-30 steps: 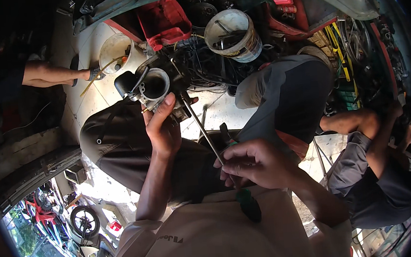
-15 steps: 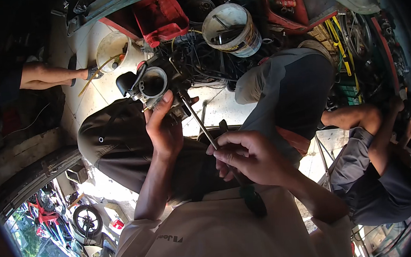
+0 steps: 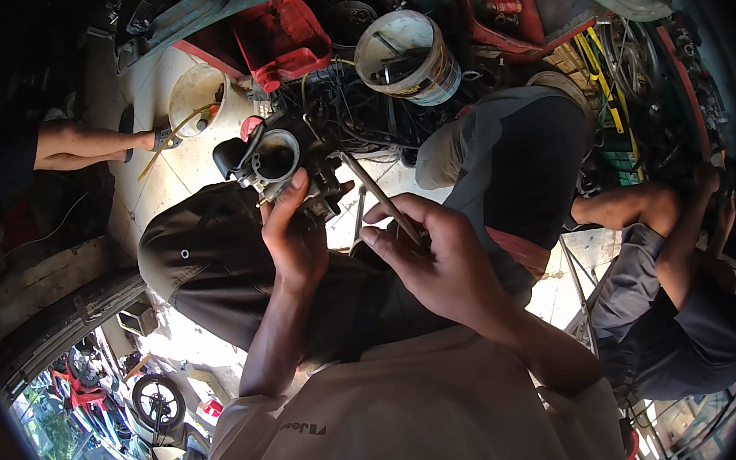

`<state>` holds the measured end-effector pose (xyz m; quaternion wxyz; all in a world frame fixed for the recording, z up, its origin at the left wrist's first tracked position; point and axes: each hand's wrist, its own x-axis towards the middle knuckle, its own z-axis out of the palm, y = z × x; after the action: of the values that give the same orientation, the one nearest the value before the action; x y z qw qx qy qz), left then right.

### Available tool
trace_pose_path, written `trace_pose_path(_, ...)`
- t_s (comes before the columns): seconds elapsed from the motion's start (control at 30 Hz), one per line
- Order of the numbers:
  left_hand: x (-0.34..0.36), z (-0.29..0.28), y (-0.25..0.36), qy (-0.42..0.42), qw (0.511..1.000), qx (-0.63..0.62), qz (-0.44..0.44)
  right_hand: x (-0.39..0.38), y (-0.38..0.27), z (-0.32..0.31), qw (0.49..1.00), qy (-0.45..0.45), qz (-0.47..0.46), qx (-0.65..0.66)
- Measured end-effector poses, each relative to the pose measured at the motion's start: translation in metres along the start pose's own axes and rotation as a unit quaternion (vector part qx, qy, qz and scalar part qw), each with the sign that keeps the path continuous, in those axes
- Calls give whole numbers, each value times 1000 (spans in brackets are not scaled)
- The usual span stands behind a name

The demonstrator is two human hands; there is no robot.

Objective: The person is disassembling a motorcycle carburetor using a screwdriver on a workbench in a repair shop.

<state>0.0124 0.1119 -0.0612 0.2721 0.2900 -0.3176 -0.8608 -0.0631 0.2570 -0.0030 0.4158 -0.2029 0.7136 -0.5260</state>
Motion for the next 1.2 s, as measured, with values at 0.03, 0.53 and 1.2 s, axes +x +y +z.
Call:
trace_pose_path(0.03, -1, -1, -2, -2, 1000, -13, -6, 6, -2, 2, 998, 45, -31, -21)
trace_pose_path(0.53, -25, 2, -17, 82, 990, 103, 54, 26, 1, 17, 990, 112, -53, -62)
trace_pose_path(1.2, 10, -11, 26, -31, 998, -57, -10, 318, -109, -222, 978, 193, -16, -73)
